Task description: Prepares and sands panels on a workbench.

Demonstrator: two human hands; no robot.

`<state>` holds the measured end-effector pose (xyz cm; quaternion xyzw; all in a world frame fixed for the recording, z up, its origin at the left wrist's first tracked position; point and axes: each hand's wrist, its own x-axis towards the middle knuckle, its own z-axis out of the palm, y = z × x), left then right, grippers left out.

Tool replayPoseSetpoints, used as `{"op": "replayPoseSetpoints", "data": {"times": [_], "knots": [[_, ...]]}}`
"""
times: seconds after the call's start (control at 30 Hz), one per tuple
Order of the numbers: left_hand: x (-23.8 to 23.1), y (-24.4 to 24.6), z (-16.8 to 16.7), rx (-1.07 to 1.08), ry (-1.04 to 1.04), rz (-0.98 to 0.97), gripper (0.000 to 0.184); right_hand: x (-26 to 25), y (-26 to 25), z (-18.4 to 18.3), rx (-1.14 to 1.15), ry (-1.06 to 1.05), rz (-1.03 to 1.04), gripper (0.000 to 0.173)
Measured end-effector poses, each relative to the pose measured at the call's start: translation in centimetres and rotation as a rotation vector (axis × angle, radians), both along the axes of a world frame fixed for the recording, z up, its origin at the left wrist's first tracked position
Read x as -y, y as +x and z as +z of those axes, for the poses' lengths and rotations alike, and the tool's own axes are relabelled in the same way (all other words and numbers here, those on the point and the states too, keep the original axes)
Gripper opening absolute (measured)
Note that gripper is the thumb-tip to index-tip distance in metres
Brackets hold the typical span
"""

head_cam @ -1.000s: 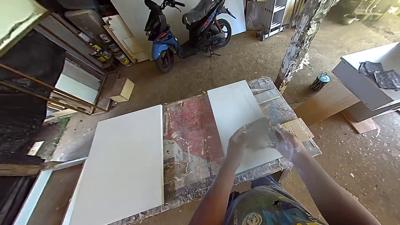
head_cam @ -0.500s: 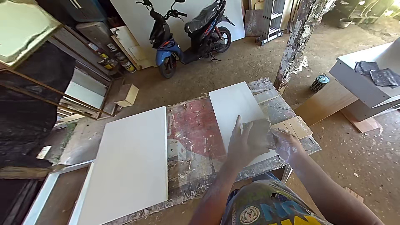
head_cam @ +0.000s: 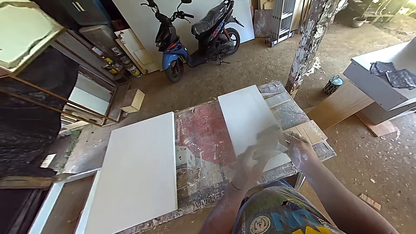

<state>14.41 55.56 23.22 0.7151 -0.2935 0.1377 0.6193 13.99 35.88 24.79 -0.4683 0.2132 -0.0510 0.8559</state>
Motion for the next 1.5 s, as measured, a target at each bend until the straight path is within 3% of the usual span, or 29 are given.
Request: {"op": "replayPoseSetpoints", "data": {"times": [0.1,0.23,0.27,0.4,0.53,0.6,0.63,0.77,0.9,1.03,1.13,1.2,1.27,1.37,1.5], "knots": [[0.3,0.9,0.4,-0.171,-0.015,0.071,0.038,-0.2,-0.7,0.3,0.172,-0.029,0.135,0.023],[0.6,2.5,-0.8,-0.280,-0.032,0.193,0.029,0.2,-0.7,0.0,0.416,-0.111,0.342,0.039],[0.6,2.7,-1.0,-0.296,-0.047,0.185,0.028,0.3,-0.6,0.0,0.437,-0.164,0.340,0.035],[0.9,2.7,-1.3,-0.362,-0.093,0.128,0.028,-0.2,-0.5,0.2,0.378,-0.274,0.212,0.009],[1.3,2.6,-0.8,-0.449,-0.053,0.074,0.019,0.3,-0.1,0.1,0.349,-0.326,0.159,0.007],[1.4,2.7,-0.7,-0.496,-0.033,0.059,0.019,0.7,-0.1,-0.2,0.299,-0.334,0.259,0.023],[1.6,2.7,-0.7,-0.519,-0.044,0.049,0.019,0.8,-0.1,-0.5,0.280,-0.318,0.311,0.029],[2.6,2.9,-0.5,-0.646,-0.155,0.060,0.029,0.1,0.0,-1.2,0.221,-0.227,0.259,0.023],[2.8,3.6,-1.0,-0.764,-0.277,-0.087,0.062,0.0,0.3,-1.7,0.168,-0.045,0.153,0.022],[3.2,3.9,-1.4,-0.824,-0.275,-0.213,0.054,0.2,0.4,-2.2,0.123,0.177,0.226,0.036],[4.0,4.3,-2.4,-0.702,-0.112,-0.105,0.048,0.1,1.0,-1.9,0.056,0.167,0.214,0.034],[4.8,4.2,-3.7,-0.386,0.253,0.088,0.052,0.0,1.6,-2.2,0.029,0.112,0.186,0.036],[6.1,3.8,-5.0,-0.092,0.513,0.139,0.062,-0.5,1.9,-2.6,0.043,0.090,0.196,0.042],[7.7,2.8,-6.6,-0.084,0.480,0.019,0.080,-1.0,2.3,-3.0,0.036,0.053,0.180,0.050],[7.8,2.8,-7.2,-0.102,0.484,-0.048,0.085,-0.5,3.3,-3.5,-0.015,0.134,0.138,0.050]]}}
